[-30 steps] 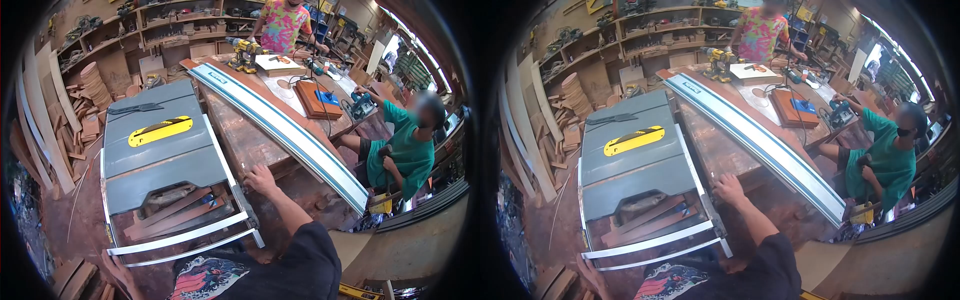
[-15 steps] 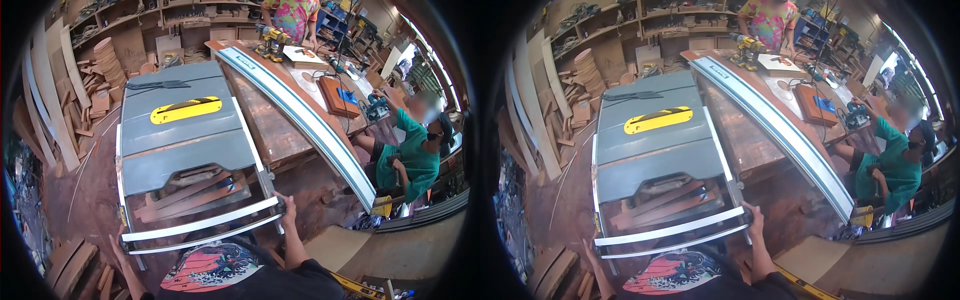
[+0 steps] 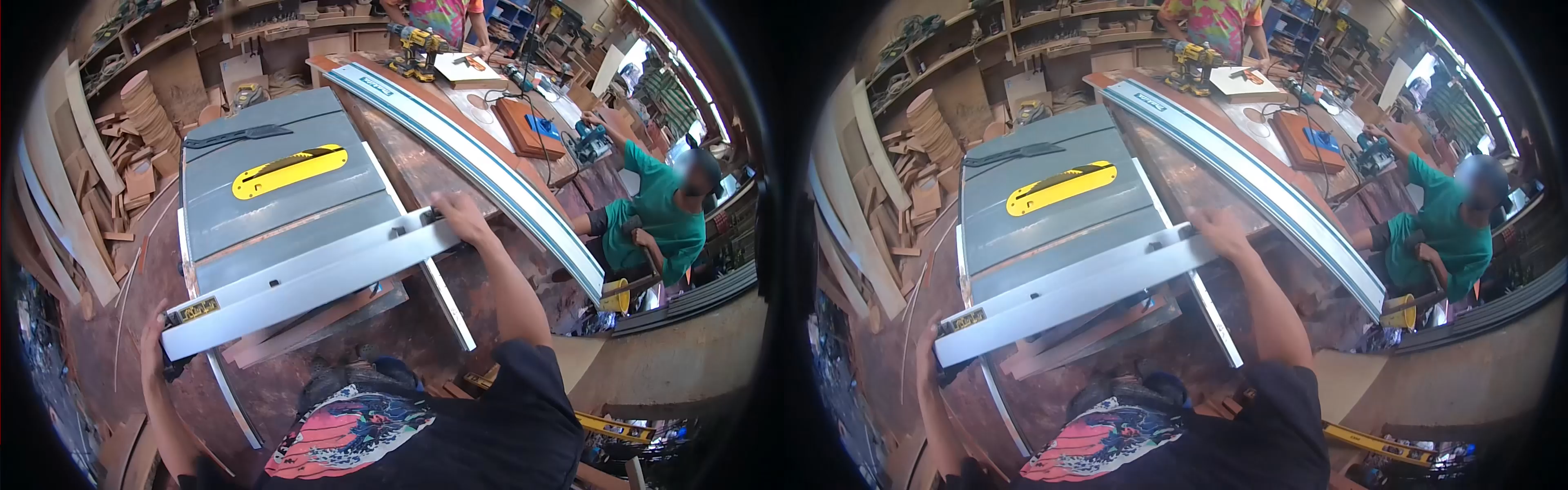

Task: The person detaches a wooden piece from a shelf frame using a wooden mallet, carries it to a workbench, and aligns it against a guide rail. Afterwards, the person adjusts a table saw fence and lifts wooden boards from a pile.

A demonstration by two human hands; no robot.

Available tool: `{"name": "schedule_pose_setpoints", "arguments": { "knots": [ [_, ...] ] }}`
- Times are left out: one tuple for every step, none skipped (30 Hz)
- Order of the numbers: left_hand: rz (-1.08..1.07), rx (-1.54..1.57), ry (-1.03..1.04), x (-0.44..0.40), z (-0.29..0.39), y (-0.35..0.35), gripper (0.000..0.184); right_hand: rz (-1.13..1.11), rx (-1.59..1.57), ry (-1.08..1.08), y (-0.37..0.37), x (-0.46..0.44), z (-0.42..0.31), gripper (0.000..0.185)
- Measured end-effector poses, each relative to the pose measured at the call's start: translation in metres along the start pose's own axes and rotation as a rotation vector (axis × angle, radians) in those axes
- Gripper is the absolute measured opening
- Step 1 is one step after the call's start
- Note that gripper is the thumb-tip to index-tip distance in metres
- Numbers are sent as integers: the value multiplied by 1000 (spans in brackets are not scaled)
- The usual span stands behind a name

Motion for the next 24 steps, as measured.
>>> {"name": "schedule_pose_setpoints", "arguments": {
  "knots": [
    [12,-100,10,-9,0,-6,66,-7,74,38,-2,-2,-7,63],
    [33,-198,13,-14,-4,-13,64,-25,153,71,-1,-4,-15,62],
    [19,-35,-83,-19,-21,-17,58,-51,233,100,2,-11,-19,61],
    [-16,-33,-153,-25,-28,-19,59,-32,317,221,8,-31,1,62],
    [-51,-31,-226,-24,-31,-21,61,-136,298,251,5,-22,-29,69],
    [-43,-132,-347,-15,-30,-26,63,-207,353,222,18,-30,-24,74],
    [-36,-229,-456,-8,-23,-27,65,-265,408,186,25,-34,-28,79],
    [-25,-319,-565,3,-20,-28,68,-297,477,174,29,-26,-25,78],
    [-70,-371,-502,20,-18,-23,74,-344,522,198,40,-32,7,78],
    [-40,-270,-454,44,-14,-16,74,-392,492,47,48,-29,19,74],
    [0,-161,-400,71,-8,-7,73,-395,318,83,18,21,-26,66],
    [40,-73,-382,99,-7,1,70,-340,271,122,5,44,-23,59],
    [86,11,-368,128,-6,6,67,-284,222,159,-9,68,-21,51],
    [110,-155,-349,156,-1,0,61,-277,90,91,-16,87,-24,49],
    [215,-75,-311,188,-7,-5,57,-248,61,27,-24,109,-36,49],
    [246,-154,-240,212,8,-6,57,-189,36,-4,-29,124,-42,51],
    [262,-239,-170,235,32,-7,56,-209,27,-17,-27,136,-50,51],
    [330,-264,-135,262,51,-13,55,-258,-47,-9,-19,145,-52,48],
    [394,-287,-101,291,67,-18,54,-307,-116,2,-8,149,-55,46],
    [458,-351,-112,324,67,-38,55,-365,-153,1,6,151,-63,46],
    [511,-407,-160,348,75,-44,55,-427,-188,-3,22,155,-72,45],
    [553,-370,-200,372,68,-51,56,-487,-202,-20,42,158,-82,45],
    [594,-336,-229,396,62,-59,56,-486,-168,-57,68,160,-71,46],
    [608,-368,-271,412,51,-64,58,-495,-178,-41,96,164,-62,46]
  ]
}}
Point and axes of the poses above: each hand's wrist, its own x-axis away from the middle knuckle, its own y-axis out of the palm, z = x × y, the point moved 9 cm from there along -x, towards the middle knuckle, and after that the axes turned 7 degrees about y, right-handed, at the moved point
